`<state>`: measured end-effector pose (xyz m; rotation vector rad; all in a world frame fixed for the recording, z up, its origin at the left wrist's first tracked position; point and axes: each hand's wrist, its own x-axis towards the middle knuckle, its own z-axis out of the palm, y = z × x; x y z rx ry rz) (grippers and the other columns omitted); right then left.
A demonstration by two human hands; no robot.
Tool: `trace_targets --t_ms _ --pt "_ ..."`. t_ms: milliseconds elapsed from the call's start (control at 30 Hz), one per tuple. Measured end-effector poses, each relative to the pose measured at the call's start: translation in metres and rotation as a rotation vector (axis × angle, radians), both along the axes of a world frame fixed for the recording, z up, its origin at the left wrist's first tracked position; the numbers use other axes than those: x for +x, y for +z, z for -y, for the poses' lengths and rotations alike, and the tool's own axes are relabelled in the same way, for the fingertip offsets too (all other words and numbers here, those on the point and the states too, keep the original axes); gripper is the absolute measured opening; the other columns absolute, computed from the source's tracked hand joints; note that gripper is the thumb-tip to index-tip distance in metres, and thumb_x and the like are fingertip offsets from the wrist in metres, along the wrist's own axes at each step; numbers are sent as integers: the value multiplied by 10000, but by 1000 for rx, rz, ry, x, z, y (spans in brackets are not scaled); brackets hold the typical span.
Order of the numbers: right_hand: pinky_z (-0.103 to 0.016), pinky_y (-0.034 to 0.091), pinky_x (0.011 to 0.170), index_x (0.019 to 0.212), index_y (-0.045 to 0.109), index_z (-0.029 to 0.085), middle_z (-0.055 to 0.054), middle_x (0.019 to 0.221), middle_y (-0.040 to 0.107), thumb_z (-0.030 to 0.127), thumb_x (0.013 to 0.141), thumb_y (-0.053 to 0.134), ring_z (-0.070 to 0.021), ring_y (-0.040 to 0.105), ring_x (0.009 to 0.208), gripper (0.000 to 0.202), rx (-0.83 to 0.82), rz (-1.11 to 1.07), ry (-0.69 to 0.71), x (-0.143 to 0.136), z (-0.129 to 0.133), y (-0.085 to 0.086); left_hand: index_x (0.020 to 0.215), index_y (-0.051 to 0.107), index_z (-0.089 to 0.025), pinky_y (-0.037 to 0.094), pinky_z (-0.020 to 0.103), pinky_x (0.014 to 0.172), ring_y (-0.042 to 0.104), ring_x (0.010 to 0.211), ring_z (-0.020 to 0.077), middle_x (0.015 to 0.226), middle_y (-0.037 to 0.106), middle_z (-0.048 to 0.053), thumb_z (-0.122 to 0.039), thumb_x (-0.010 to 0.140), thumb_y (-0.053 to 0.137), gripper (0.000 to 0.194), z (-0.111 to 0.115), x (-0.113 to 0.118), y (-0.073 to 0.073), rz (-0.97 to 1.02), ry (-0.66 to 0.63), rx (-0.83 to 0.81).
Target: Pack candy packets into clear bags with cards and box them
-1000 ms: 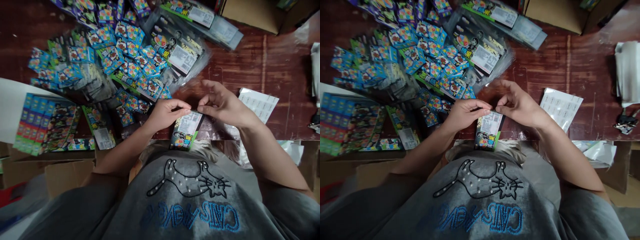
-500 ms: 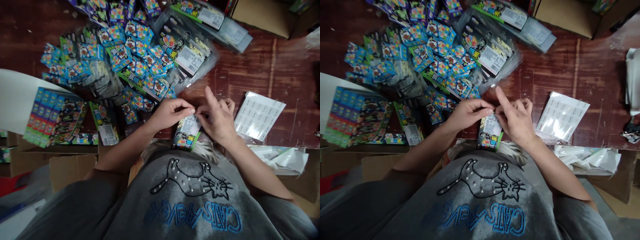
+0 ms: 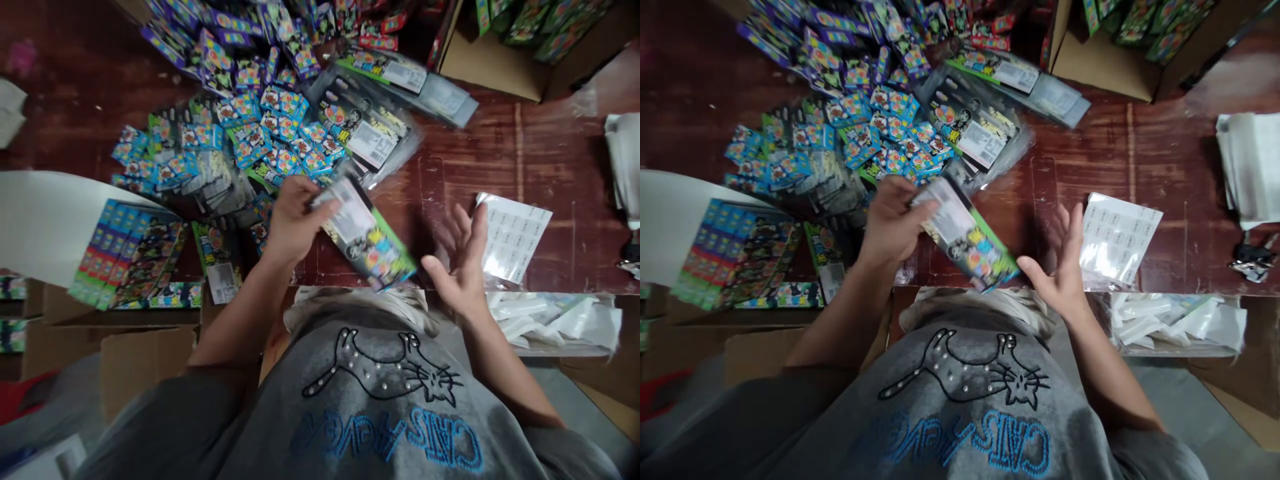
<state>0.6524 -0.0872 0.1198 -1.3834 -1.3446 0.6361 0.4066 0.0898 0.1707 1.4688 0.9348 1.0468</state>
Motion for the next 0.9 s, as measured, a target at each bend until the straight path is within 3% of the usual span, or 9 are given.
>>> trace_targets --t_ms 100,200,267,333,433,533,633,733,900 --pt "-588 641 1034 1724 8 513 -125 1701 393 674 993 638 -326 675 1364 978 -25 -326 -81 -10 9 -9 1269 593 -345 630 320 870 741 1005 177 1141 742 -21 -412 794 958 603 21 2 -1 173 125 -31" --pt "-508 671 967 1691 124 486 -115 1513 552 559 1026 653 -256 744 1161 853 9 -438 -319 -18 -1 -10 1456 550 -380 638 346 945 743 1107 193 1299 727 18 -408 821 938 745 57 5 -9 114 24 -103" --pt "-478 670 957 1689 140 444 -107 1368 628 510 1036 658 -245 733 1115 836 44 -386 -398 -15 -10 -6 1384 636 -311 645 318 889 750 1044 183 1258 740 44 -401 855 906 600 77 5 -11 -44 -125 -140" --pt "-445 678 913 1707 95 436 -101 1319 647 512 1010 703 -248 720 1101 928 57 -302 -307 -10 -16 0 1215 711 -237 645 298 851 751 1000 178 1207 749 63 -395 868 888 420 85 7 -9 -186 -247 -114" --pt "-381 683 781 1720 51 471 -116 1471 570 494 964 772 -265 682 1200 1045 96 -208 -139 -11 -20 6 1241 685 -233 649 304 901 747 1082 188 1250 742 73 -344 876 876 427 82 19 -6 -187 -254 -25" --pt "-346 665 721 1685 178 504 -109 1524 503 397 969 777 -269 653 1252 939 219 -160 -242 -25 -19 5 1398 605 -258 646 294 919 749 1098 179 1239 741 70 -265 913 826 533 74 32 -8 -105 -262 16" --pt "-333 658 723 1637 304 509 -76 1380 581 316 971 775 -222 696 1086 839 239 -201 -289 -38 -14 -3 1433 590 -260 636 259 870 752 1016 153 1236 730 69 -241 946 781 524 72 31 -12 -123 -337 13" --pt "-318 660 719 1674 288 474 -31 1172 676 304 991 752 -172 706 877 844 177 -263 -177 -40 -6 -10 1312 641 -241 606 225 799 734 945 134 1191 724 50 -250 952 761 380 70 21 -10 -206 -433 9" --pt "-397 689 890 1691 330 427 -23 1074 750 305 1020 717 -208 755 981 784 146 -215 -57 -28 -4 -12 1088 700 -210 597 327 972 737 1130 191 1258 743 85 -301 1023 693 113 56 15 -6 -258 -462 108"
